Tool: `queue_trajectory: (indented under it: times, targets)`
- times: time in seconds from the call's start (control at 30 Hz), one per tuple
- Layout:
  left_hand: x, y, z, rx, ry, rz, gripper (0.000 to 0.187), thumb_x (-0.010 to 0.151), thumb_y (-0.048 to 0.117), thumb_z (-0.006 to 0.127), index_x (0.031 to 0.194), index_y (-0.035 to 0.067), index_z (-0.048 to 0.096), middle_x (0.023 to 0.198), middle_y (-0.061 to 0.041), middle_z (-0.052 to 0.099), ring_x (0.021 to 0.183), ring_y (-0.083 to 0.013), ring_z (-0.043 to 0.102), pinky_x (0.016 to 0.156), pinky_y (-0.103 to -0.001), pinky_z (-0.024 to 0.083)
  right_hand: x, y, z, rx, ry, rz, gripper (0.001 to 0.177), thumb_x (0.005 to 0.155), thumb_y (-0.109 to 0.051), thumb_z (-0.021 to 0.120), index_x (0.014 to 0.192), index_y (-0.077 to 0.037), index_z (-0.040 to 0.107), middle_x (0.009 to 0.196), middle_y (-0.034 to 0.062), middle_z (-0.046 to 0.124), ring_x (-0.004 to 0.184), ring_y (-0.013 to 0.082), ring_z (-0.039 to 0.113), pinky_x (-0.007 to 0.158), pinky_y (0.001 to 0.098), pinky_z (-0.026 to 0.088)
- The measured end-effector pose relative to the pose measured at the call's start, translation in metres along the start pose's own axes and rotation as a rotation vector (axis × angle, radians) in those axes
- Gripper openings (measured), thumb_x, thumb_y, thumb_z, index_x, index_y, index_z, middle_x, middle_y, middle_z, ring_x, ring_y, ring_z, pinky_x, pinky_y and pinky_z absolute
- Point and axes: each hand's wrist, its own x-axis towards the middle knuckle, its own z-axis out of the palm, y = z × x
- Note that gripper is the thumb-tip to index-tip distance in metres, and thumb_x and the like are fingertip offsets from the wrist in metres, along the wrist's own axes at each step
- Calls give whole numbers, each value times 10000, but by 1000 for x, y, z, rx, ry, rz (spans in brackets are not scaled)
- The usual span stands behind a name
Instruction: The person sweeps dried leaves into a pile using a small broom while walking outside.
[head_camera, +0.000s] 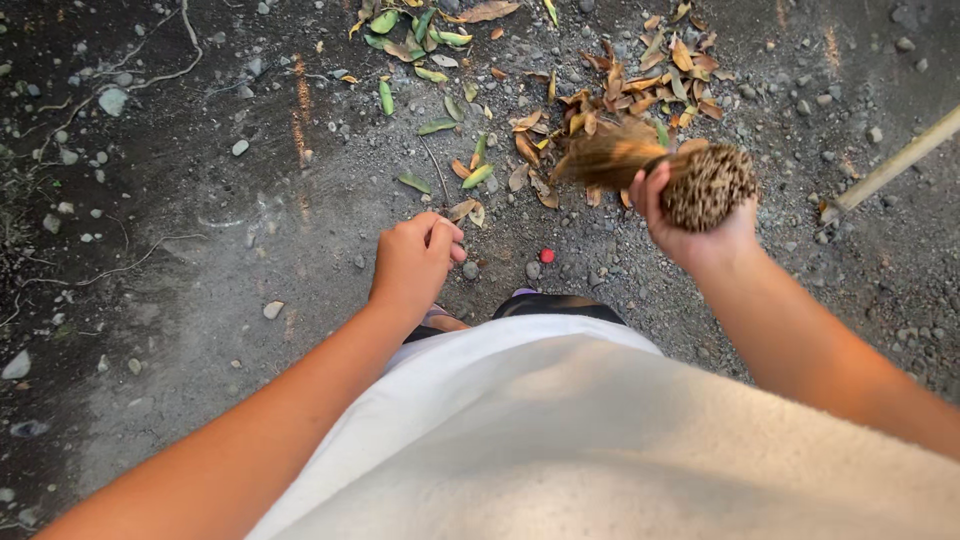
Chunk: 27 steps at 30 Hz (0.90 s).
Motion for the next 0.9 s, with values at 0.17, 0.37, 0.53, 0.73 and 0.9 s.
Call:
queue_trajectory:
  times: [0.17, 0.37, 0.53, 0.73, 0.9]
  targets:
    - [5, -6, -12, 5, 51, 40, 292, 961, 180, 510, 898, 28, 751, 727, -58, 773, 615, -116, 719, 583, -283, 568, -40, 41, 5, 6, 161, 46, 807, 975, -456, 578, 1368, 177, 269, 1152, 294, 449, 800, 237, 632, 637, 306, 667]
    - [-6, -4, -19, -32, 63, -54, 273, 941, 164, 517, 903, 33, 754, 736, -59, 774, 602, -139, 693, 563, -303, 553, 2, 61, -8, -89, 244, -3, 547, 909, -395, 558, 1301, -17, 498, 1203, 209, 455, 918, 294, 605, 652, 325, 708]
    - [-9, -7, -31, -10, 85, 8, 295, 954, 173, 503, 896, 27, 752, 726, -57, 774, 621, -108, 712, 601, -285, 569, 58, 35, 14, 124, 229, -37, 884, 1006, -545, 511, 1327, 261, 343, 1204, 343, 440, 945, 174, 627, 662, 319, 662]
    - [-8, -5, -31, -8, 91, -49, 296, 950, 190, 513, 908, 32, 760, 731, -55, 777, 615, -132, 702, 605, -305, 572, 59, 31, 6, 13, -104, -46, 650, 970, -545, 418, 1207, 51, 522, 1031, 196, 566, 871, 284, 633, 658, 325, 670]
    - [-2, -3, -29, 5, 77, -46, 285, 943, 181, 510, 917, 36, 754, 736, -58, 773, 624, -128, 713, 599, -306, 576, 11, 59, 14, -346, -67, 58, 750, 976, -642, 441, 1240, 57, 510, 1052, 247, 569, 823, 228, 631, 640, 284, 643]
